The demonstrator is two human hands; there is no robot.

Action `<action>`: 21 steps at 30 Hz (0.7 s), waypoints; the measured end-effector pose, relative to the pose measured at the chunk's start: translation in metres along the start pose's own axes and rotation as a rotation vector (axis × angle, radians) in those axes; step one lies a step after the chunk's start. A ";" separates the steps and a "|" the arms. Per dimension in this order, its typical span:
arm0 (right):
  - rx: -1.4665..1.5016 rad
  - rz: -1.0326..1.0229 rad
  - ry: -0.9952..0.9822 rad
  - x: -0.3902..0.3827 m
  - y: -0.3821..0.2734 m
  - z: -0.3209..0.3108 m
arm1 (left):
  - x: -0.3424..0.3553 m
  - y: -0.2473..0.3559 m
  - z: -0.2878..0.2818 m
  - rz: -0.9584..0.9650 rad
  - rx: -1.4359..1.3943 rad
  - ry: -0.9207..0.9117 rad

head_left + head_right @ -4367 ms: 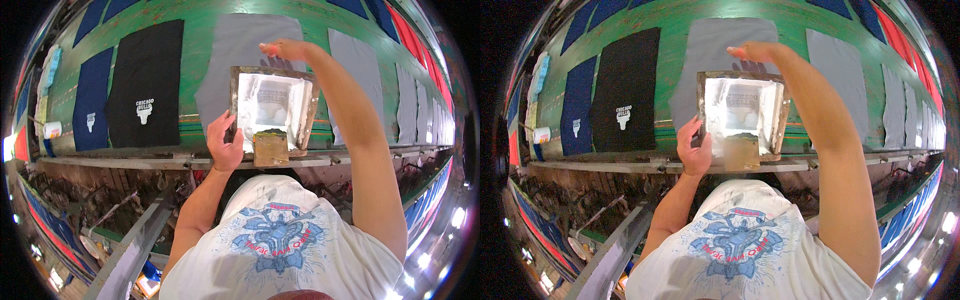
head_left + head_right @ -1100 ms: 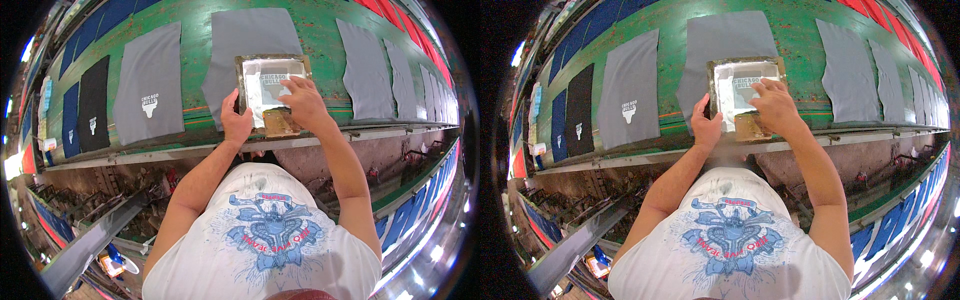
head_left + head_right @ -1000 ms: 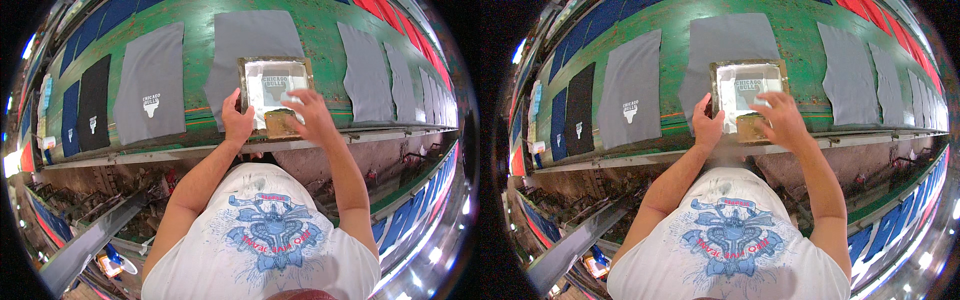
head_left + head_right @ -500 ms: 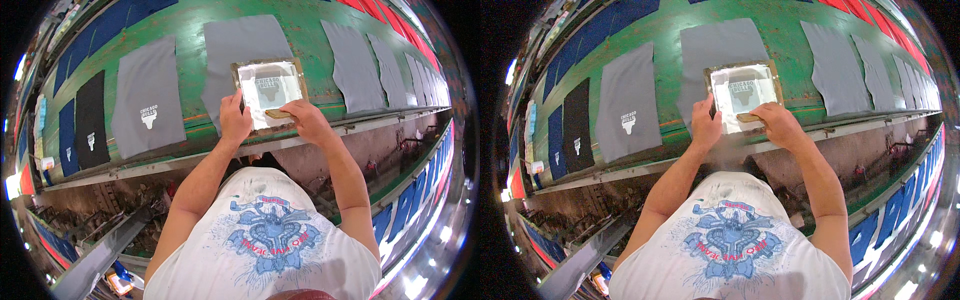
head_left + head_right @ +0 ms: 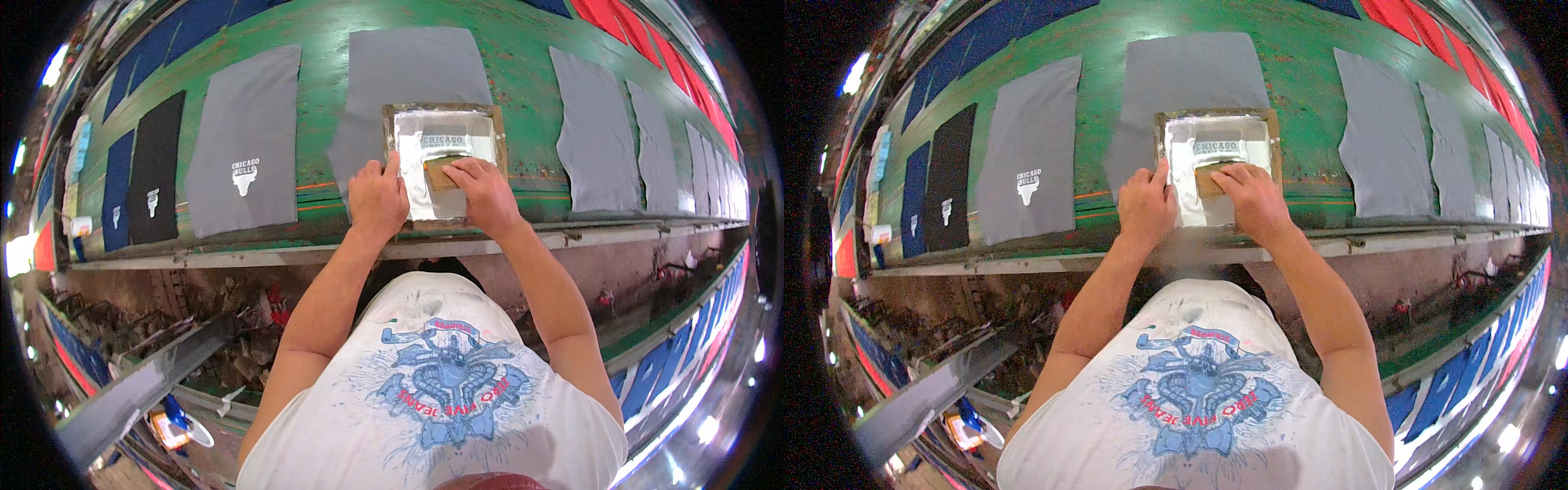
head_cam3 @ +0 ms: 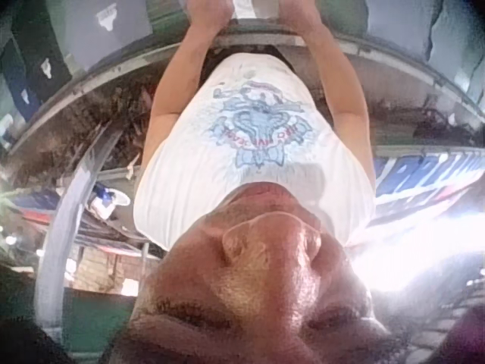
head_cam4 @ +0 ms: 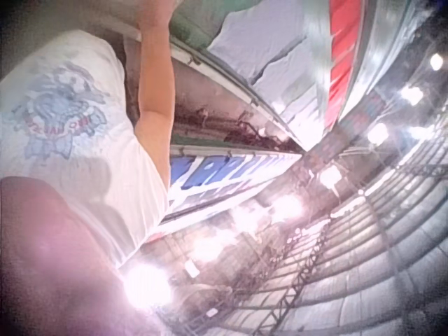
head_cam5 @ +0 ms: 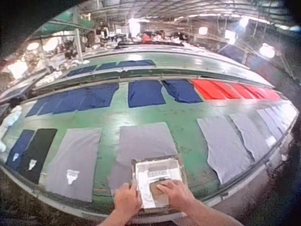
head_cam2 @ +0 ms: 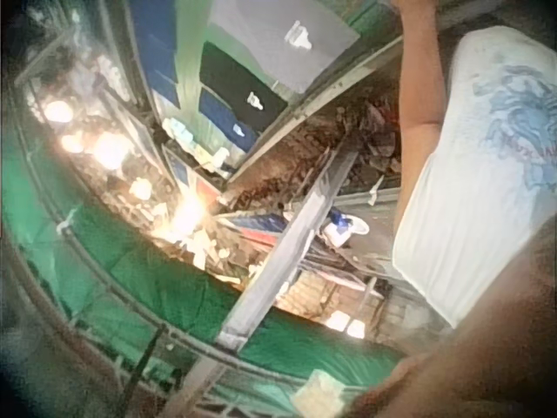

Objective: The person aligns and smooths multiple gray fabric pieces on a green workbench, then uses a screen-printing frame to apply white ink onto the fabric. The person repeats the alignment and printing steps across several pieces.

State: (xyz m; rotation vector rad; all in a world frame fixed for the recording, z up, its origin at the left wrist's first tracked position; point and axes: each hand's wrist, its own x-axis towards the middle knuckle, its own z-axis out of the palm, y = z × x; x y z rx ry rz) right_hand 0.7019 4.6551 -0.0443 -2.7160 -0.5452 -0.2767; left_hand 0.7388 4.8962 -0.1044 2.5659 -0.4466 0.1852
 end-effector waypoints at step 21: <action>0.031 -0.268 -0.059 0.037 0.052 -0.001 | 0.007 0.034 0.000 -0.265 0.020 0.033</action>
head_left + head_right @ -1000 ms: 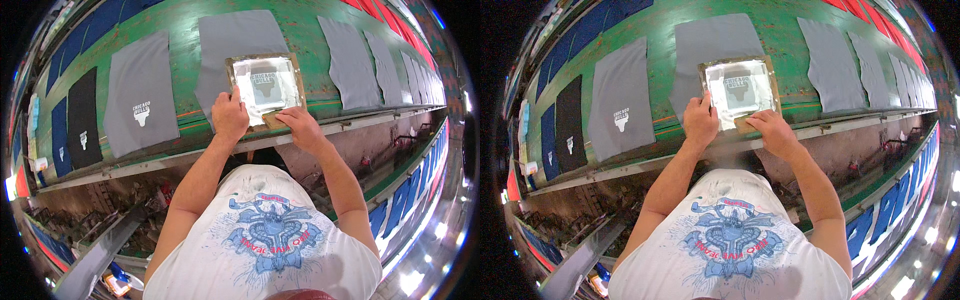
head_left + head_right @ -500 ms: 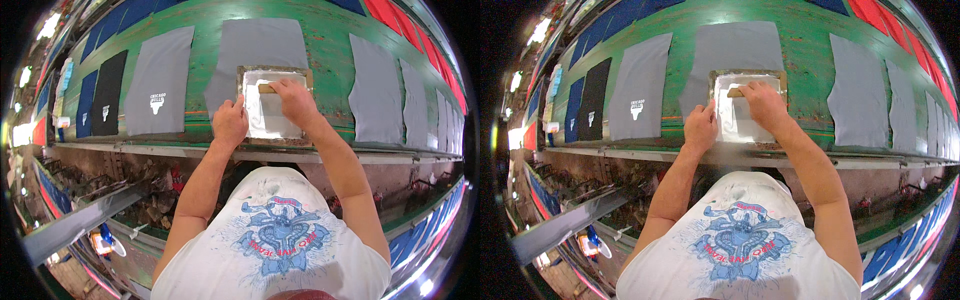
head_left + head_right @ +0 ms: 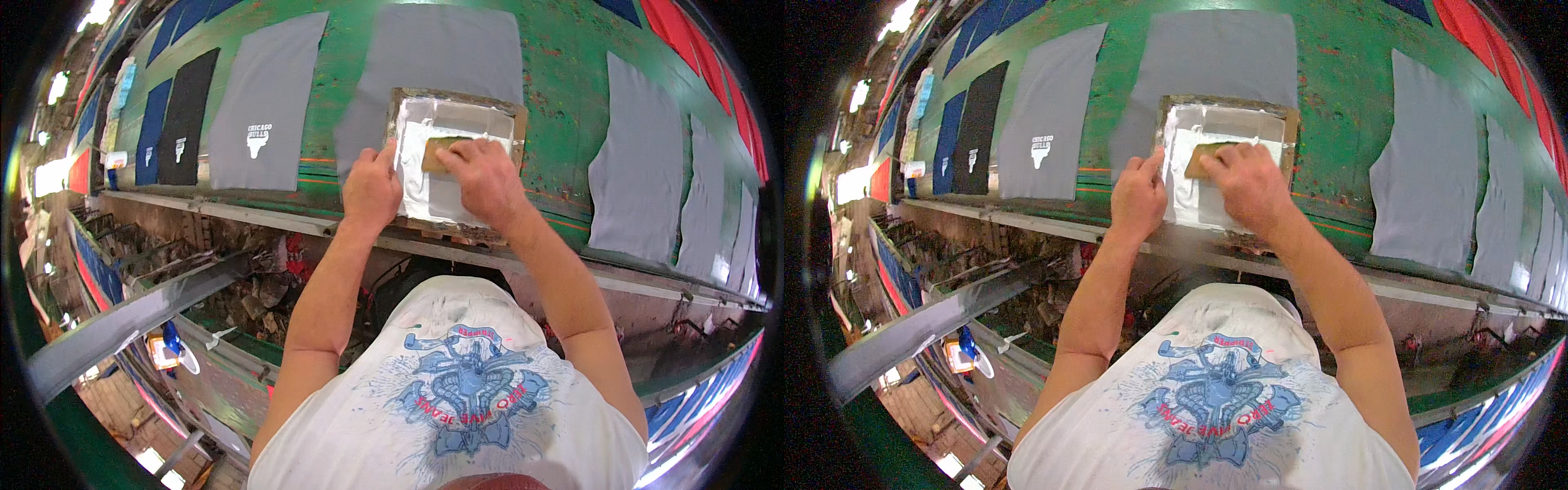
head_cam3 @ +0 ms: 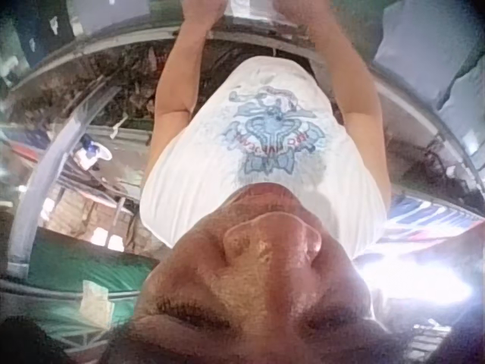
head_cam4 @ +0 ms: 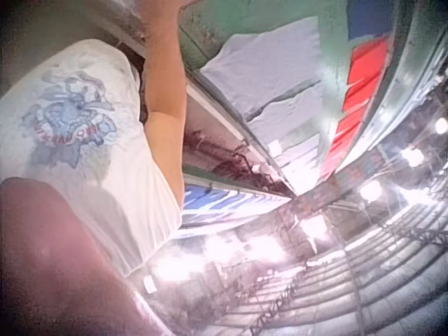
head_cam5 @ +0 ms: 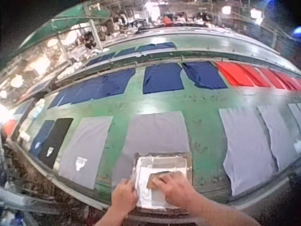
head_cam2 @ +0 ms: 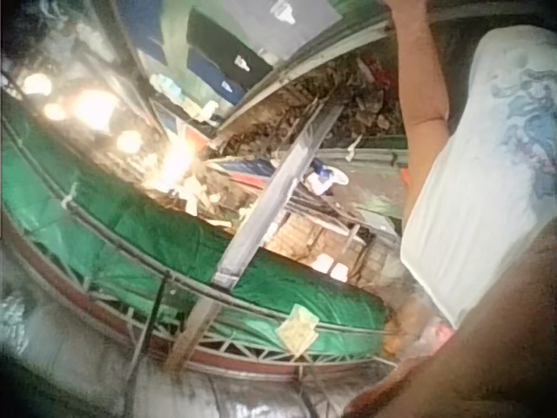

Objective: The person aligns and smooths multiple gray fabric pieces on a green workbench, then uses a screen-printing frame to apply white ink onto the fabric. The person repeats the alignment and printing steps across several pieces.

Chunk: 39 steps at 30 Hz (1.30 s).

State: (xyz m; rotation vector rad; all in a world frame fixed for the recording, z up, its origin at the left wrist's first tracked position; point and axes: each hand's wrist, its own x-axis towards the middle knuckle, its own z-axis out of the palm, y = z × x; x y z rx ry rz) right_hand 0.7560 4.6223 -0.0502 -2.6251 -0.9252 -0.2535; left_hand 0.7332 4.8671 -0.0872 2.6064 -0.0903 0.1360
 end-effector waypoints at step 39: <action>0.358 0.559 -0.675 0.157 0.163 -0.004 | -0.020 -0.036 0.027 0.113 -0.686 0.348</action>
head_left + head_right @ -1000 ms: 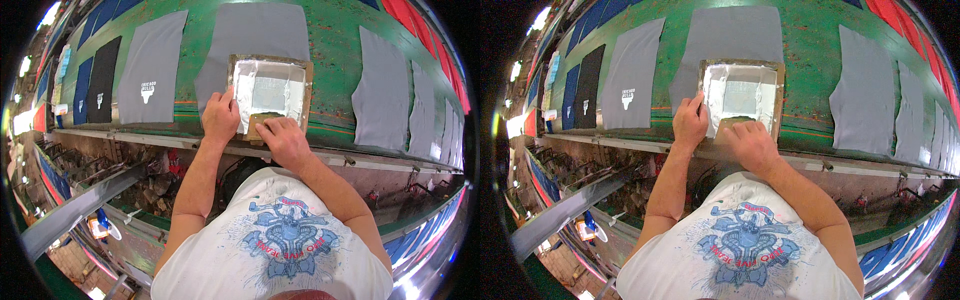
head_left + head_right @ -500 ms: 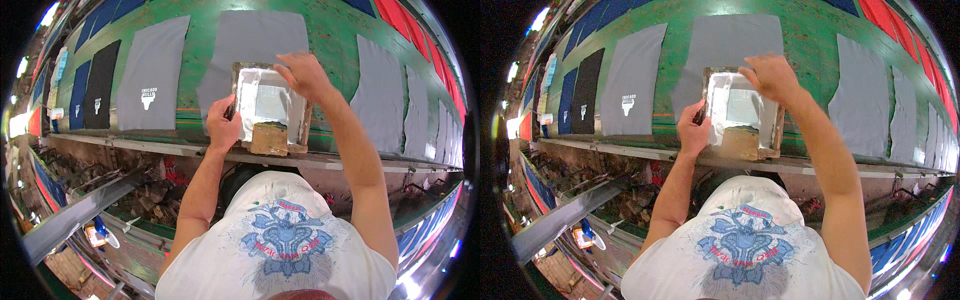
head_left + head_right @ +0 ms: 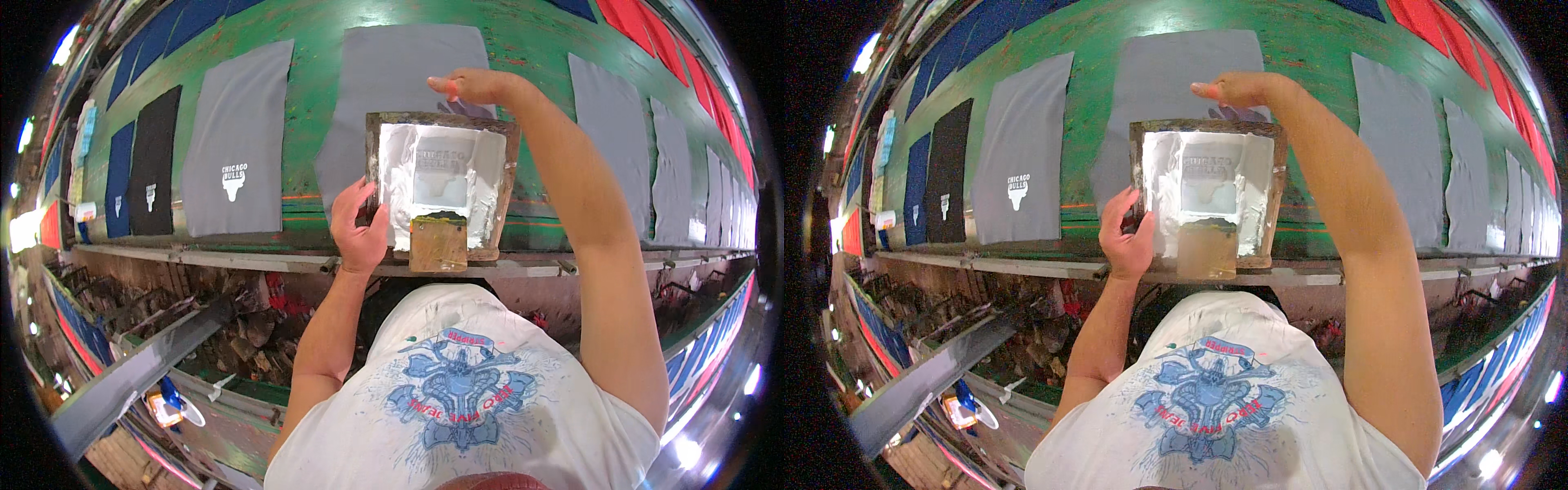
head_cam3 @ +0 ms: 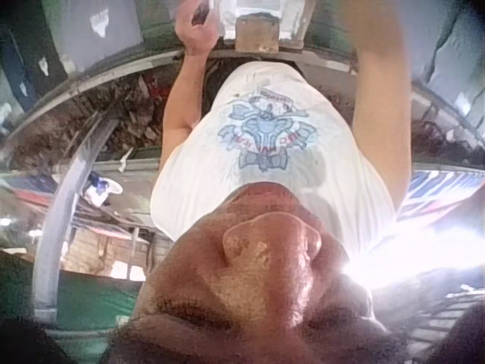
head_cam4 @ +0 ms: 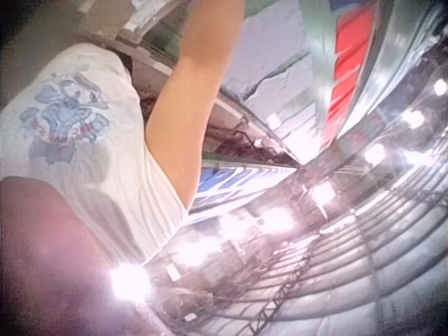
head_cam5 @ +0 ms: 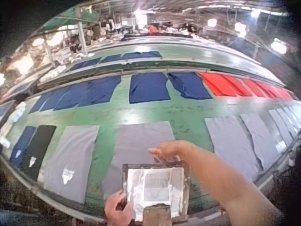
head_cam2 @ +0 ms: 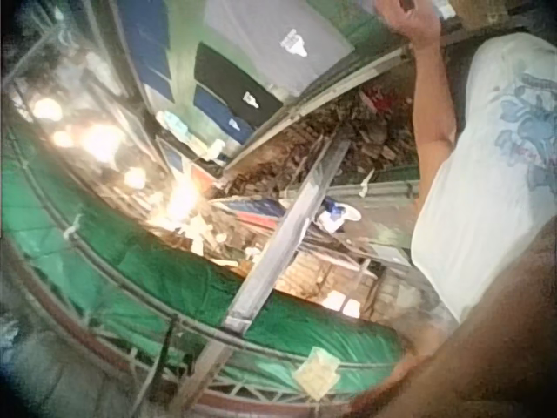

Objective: The person aligns and smooths multiple gray fabric pieces on a green workbench, then uses a screen-printing frame to apply white ink onto the fabric. The person repeats the alignment and printing steps across several pieces.

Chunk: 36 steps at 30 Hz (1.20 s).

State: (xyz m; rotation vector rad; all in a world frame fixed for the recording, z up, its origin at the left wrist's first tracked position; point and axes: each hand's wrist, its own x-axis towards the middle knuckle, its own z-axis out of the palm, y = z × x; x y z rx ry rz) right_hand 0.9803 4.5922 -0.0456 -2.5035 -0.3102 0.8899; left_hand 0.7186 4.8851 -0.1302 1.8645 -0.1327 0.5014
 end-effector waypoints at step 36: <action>0.743 -0.185 0.904 -0.242 -0.016 0.237 | 0.028 -0.027 -0.012 -0.074 -0.161 0.075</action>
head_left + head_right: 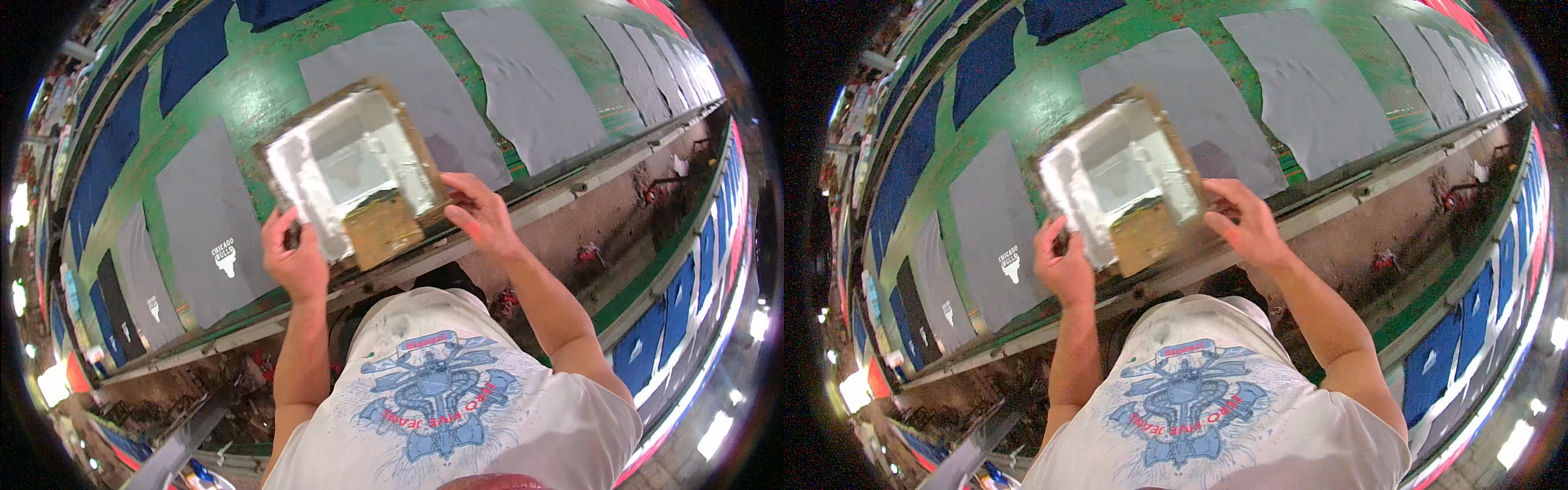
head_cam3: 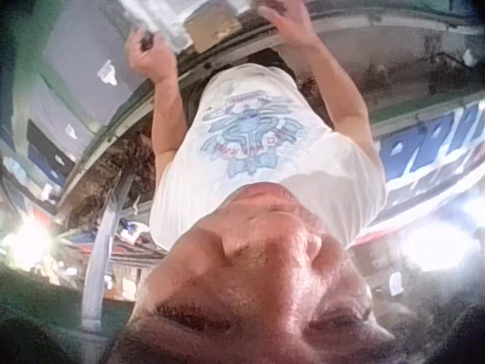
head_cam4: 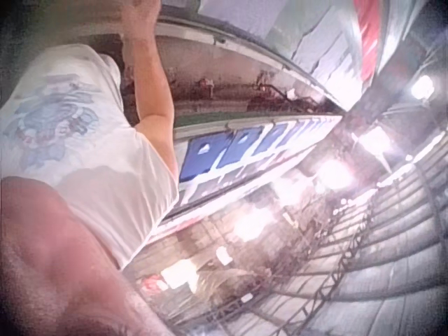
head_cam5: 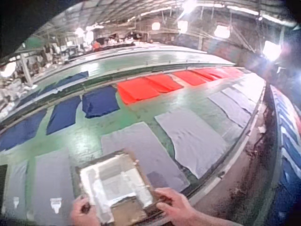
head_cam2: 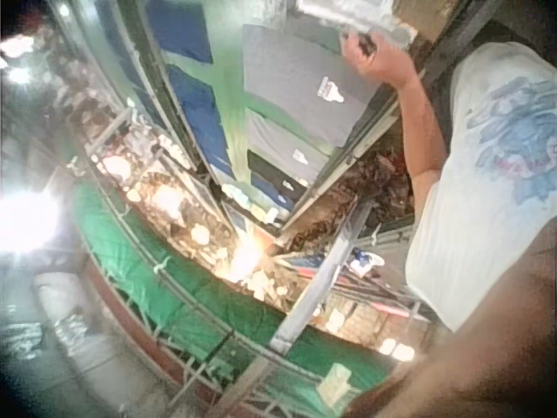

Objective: The person aligns and smooths multiple gray fabric pieces on a green workbench, then uses a screen-printing frame to apply white ink onto the fabric. The person repeats the alignment and printing steps across several pieces.

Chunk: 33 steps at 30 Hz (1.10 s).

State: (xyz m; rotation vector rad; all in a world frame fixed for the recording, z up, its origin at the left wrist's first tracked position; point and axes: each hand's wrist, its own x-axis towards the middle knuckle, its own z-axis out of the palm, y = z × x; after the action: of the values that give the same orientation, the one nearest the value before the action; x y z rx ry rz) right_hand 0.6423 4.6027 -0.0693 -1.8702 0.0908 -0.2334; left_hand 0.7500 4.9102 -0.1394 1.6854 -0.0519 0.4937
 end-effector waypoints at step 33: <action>-0.930 -0.551 -0.386 -0.009 -0.132 0.039 | 0.007 0.049 -0.021 -0.146 0.119 -0.145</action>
State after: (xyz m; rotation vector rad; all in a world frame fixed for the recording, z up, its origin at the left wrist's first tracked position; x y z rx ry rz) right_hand 0.6343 4.6809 0.0438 -2.8054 -0.7002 -0.2146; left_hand 0.7347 4.9228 -0.0892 1.8246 -0.0049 0.2696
